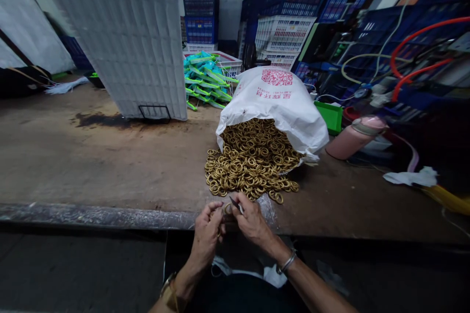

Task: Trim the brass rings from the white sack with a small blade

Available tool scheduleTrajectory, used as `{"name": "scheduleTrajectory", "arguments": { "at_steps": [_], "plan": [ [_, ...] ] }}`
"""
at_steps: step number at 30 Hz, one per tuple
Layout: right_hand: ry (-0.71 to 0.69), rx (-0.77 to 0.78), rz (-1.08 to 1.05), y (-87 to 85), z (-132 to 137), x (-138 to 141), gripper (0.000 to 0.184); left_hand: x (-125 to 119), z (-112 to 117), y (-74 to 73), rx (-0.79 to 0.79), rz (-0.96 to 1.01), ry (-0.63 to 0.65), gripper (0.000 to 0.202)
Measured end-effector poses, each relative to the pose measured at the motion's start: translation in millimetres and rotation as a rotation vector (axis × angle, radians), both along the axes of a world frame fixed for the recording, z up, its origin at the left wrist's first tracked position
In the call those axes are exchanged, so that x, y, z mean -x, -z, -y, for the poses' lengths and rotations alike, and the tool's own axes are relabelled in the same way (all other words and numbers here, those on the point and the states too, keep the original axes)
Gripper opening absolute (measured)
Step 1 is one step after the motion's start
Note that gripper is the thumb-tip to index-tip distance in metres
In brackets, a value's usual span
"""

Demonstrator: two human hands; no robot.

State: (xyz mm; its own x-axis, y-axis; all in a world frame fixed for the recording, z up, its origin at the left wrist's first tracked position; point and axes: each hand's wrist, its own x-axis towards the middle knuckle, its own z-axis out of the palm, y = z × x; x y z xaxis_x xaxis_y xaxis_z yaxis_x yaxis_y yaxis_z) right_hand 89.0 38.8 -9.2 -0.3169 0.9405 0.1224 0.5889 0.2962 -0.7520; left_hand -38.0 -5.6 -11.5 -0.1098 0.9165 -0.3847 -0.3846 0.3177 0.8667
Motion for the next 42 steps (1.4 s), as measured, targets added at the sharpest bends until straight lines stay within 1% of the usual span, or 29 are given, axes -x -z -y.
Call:
{"name": "scheduleTrajectory", "arguments": {
  "at_steps": [3,5,7,9,11,13,16,18,20,21,23,26,27,29,31,33,38,40,42],
  "plan": [
    [-0.007,0.082,-0.140,-6.2,4,2,0.009,-2,-1,-1.3,-0.037,-0.142,0.092,0.035],
    [-0.005,0.188,-0.217,-9.2,5,2,0.012,-4,-1,-5.2,-0.069,-0.212,0.106,0.031],
    [-0.003,0.289,-0.277,-10.8,5,2,0.015,-5,-1,-9.9,-0.140,-0.290,0.097,0.027],
    [-0.002,0.329,-0.307,-11.1,4,1,0.019,-5,-1,-13.1,-0.237,-0.366,0.102,0.024],
    [0.008,0.319,-0.299,-10.4,3,0,0.023,-5,0,-13.4,-0.282,-0.388,0.126,0.024],
    [0.023,0.304,-0.277,-9.7,3,-1,0.023,-5,0,-11.3,-0.207,-0.314,0.184,0.029],
    [0.030,0.306,-0.272,-9.4,3,-1,0.022,-5,0,-7.7,-0.027,-0.113,0.277,0.033],
    [0.027,0.335,-0.293,-10.1,2,-2,0.022,-6,0,-7.2,0.000,-0.012,0.294,0.033],
    [0.041,0.356,-0.287,-10.6,2,-4,0.024,-6,0,-8.5,-0.016,0.040,0.289,0.033],
    [0.054,0.343,-0.259,-10.4,3,-5,0.026,-7,0,-9.5,-0.020,0.050,0.284,0.033],
    [0.059,0.269,-0.147,-8.8,5,-9,0.026,-7,-1,-11.0,-0.020,0.036,0.267,0.033],
    [-0.034,0.142,0.077,-3.1,10,-16,0.013,-7,-1,-10.7,-0.038,-0.029,0.250,0.034],
    [-0.071,0.114,0.149,-1.0,12,-17,0.013,-7,-1,-10.1,-0.051,-0.053,0.250,0.035],
    [-0.113,0.078,0.272,2.5,15,-19,0.024,-8,-1,-9.0,-0.089,-0.098,0.253,0.035],
    [-0.121,0.063,0.362,3.5,16,-20,0.032,-8,0,-8.6,-0.128,-0.144,0.257,0.034],
    [-0.120,0.065,0.429,1.9,17,-19,0.035,-8,1,-8.8,-0.153,-0.187,0.256,0.032],
    [-0.117,0.065,0.555,-5.5,17,-16,0.032,-6,2,-6.0,-0.179,-0.253,0.246,0.032],
    [-0.120,0.069,0.589,-6.2,17,-15,0.031,-5,3,-6.0,-0.162,-0.254,0.261,0.032],
    [-0.094,0.072,0.634,-6.1,16,-17,0.031,-5,7,-9.9,-0.121,-0.216,0.286,0.032]
  ]
}}
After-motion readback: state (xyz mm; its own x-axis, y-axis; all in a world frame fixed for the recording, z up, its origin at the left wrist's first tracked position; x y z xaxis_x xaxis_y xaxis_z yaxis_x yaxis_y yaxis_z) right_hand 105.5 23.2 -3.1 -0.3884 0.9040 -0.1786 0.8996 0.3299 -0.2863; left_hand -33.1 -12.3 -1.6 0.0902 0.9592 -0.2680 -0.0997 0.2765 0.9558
